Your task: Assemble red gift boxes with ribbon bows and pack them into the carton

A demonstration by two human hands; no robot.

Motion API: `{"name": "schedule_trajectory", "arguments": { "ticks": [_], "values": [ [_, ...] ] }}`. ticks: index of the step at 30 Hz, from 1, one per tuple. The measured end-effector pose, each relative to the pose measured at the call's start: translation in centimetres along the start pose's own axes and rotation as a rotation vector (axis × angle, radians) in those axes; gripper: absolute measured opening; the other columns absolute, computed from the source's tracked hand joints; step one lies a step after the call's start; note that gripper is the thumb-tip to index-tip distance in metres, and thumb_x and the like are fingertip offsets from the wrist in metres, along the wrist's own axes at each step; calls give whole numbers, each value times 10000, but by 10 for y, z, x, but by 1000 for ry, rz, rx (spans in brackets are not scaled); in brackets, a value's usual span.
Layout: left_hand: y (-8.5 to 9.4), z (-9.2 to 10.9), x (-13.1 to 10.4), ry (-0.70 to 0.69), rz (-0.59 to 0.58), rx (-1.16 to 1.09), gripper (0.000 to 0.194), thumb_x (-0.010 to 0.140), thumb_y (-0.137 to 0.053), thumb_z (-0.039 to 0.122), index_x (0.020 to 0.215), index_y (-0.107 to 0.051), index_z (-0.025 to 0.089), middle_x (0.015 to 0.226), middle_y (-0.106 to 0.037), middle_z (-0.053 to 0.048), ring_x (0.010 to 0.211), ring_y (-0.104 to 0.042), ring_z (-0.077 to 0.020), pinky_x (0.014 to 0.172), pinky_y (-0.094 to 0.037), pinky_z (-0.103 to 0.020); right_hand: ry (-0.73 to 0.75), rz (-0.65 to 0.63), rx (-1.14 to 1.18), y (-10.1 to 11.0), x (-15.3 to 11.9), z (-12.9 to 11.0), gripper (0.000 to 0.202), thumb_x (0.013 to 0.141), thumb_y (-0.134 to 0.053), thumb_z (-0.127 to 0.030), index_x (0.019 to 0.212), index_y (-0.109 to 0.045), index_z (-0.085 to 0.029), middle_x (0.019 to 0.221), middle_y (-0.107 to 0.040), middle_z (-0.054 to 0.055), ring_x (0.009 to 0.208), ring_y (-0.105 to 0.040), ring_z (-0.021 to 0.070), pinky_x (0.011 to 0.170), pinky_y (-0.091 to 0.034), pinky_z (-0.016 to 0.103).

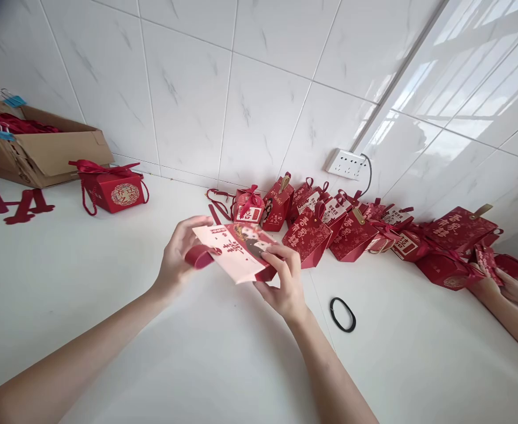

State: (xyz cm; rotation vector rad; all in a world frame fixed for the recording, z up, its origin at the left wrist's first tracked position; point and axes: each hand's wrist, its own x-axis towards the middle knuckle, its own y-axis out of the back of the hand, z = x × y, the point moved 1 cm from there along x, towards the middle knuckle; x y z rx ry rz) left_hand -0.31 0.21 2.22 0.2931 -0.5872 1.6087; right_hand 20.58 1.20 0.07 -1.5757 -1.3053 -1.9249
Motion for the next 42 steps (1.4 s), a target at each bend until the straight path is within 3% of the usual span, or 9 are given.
{"name": "schedule_trajectory", "arguments": {
  "ticks": [2,7,10,13,18,23,27,35,42],
  "values": [
    [-2,0,-1,24,-9,-44,570,576,-800,337,1069,-536,232,1171,-608,-75,1092,-564,-256,826,-501,-353,27,85,-56,3,2,0,446,775,-663,-210,1178,-482,-270,1086,-498,93,1038,-531,263,843,-515,486],
    [-5,-1,-5,256,-190,-203,260,640,-742,359,791,-668,160,838,-700,-73,800,-650,-233,679,-534,-354,63,200,-153,7,6,-1,425,747,-661,-91,1093,-512,-287,1060,-469,67,1055,-516,252,890,-491,508],
    [-4,-1,-5,380,-202,-333,350,674,-667,486,697,-685,138,727,-691,-85,684,-645,-234,595,-543,-370,91,216,-216,7,7,-3,406,760,-634,-75,1081,-513,-292,1051,-464,64,1040,-525,249,875,-498,506],
    [-2,-1,-3,476,-210,-362,462,696,-607,573,737,-694,122,766,-706,-110,708,-654,-243,595,-547,-365,117,203,-270,8,8,-4,403,772,-608,-66,1083,-516,-304,1037,-462,60,1037,-527,244,878,-499,499],
    [3,-3,5,595,-323,-171,290,672,-704,405,731,-686,121,715,-703,-97,583,-626,-178,468,-458,-254,131,167,-268,9,7,-1,411,781,-554,-23,1070,-533,-315,1070,-466,56,1107,-512,248,928,-472,511],
    [3,-5,5,590,-408,-11,245,732,-641,384,695,-641,142,589,-629,-38,491,-549,-125,405,-351,-216,136,145,-260,9,7,3,340,773,-535,7,970,-560,-268,1124,-482,58,1206,-475,270,1001,-406,564],
    [0,-9,1,519,-399,14,225,771,-581,370,685,-575,162,569,-584,3,488,-504,-100,418,-323,-202,121,128,-273,8,5,4,353,782,-513,14,967,-559,-283,1117,-502,45,1193,-502,253,1023,-370,591],
    [1,-3,2,573,-562,-7,294,789,-604,435,721,-605,150,640,-588,-19,545,-502,-107,470,-341,-227,103,124,-180,5,4,9,353,766,-524,31,959,-569,-262,1139,-510,57,1198,-492,250,980,-428,552],
    [3,-13,1,647,-501,-125,315,664,-724,389,789,-652,108,721,-651,-69,552,-543,-128,472,-368,-246,146,124,-157,6,3,8,320,763,-561,21,945,-585,-241,1101,-551,66,1160,-519,253,914,-496,478]
  ]
}}
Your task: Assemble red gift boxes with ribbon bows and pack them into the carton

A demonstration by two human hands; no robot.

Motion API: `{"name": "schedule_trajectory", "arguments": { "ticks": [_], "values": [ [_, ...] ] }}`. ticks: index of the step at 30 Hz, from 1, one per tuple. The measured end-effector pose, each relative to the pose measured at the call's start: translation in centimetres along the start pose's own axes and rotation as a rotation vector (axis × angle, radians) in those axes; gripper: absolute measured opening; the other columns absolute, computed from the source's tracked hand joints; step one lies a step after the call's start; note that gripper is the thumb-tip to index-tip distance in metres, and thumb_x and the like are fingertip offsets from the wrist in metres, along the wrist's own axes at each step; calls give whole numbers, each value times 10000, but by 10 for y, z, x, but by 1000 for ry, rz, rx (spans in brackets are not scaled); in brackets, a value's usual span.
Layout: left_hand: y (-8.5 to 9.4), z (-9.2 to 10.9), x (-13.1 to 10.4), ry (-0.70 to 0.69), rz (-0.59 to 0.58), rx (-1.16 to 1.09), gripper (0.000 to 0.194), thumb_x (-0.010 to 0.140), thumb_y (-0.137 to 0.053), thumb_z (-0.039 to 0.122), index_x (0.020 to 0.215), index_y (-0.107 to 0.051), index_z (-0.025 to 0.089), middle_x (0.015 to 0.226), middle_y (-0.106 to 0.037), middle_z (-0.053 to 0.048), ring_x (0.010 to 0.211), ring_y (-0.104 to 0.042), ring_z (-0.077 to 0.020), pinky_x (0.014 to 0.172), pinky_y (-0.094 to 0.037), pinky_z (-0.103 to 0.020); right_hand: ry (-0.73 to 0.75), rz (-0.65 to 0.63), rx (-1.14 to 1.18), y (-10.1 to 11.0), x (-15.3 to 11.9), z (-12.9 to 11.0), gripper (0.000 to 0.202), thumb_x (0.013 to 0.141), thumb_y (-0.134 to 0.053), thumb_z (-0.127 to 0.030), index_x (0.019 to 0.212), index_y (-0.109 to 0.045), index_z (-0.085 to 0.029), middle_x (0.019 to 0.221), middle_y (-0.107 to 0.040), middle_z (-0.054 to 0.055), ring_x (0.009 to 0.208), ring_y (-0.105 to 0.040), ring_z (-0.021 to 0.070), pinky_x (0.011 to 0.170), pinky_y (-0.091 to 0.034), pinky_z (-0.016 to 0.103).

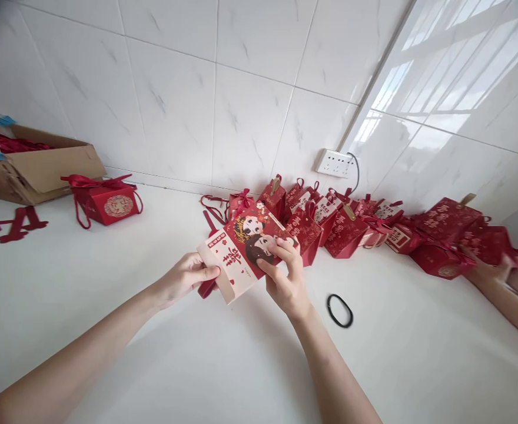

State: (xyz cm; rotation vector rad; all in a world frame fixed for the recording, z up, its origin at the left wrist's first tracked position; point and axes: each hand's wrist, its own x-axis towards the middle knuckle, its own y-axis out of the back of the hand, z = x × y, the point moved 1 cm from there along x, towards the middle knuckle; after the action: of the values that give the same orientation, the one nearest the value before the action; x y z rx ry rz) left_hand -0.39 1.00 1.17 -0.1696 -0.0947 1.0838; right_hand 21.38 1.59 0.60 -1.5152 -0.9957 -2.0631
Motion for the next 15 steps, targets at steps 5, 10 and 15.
{"name": "schedule_trajectory", "arguments": {
  "ticks": [5,10,15],
  "values": [
    [-4,-6,3,41,128,-161,278,565,-698,333,703,-640,99,624,-645,-59,483,-548,-136,468,-395,-261,-9,-59,6,-2,-3,-2,304,772,-591,-4,988,-600,-218,1051,-583,90,1103,-557,268,887,-509,472],
    [-9,-4,3,108,175,-140,341,571,-687,438,646,-616,113,511,-581,-19,425,-508,-102,465,-358,-242,-51,-34,-7,-6,-10,3,281,775,-620,-45,994,-627,-221,1026,-607,87,1056,-589,275,891,-494,442],
    [-15,-10,3,1,468,-157,383,556,-679,497,594,-557,136,547,-575,-13,454,-496,-88,521,-398,-254,-37,-51,-37,-9,-12,8,294,807,-612,-127,1053,-639,-287,984,-636,91,924,-642,289,870,-474,479]
  ]
}}
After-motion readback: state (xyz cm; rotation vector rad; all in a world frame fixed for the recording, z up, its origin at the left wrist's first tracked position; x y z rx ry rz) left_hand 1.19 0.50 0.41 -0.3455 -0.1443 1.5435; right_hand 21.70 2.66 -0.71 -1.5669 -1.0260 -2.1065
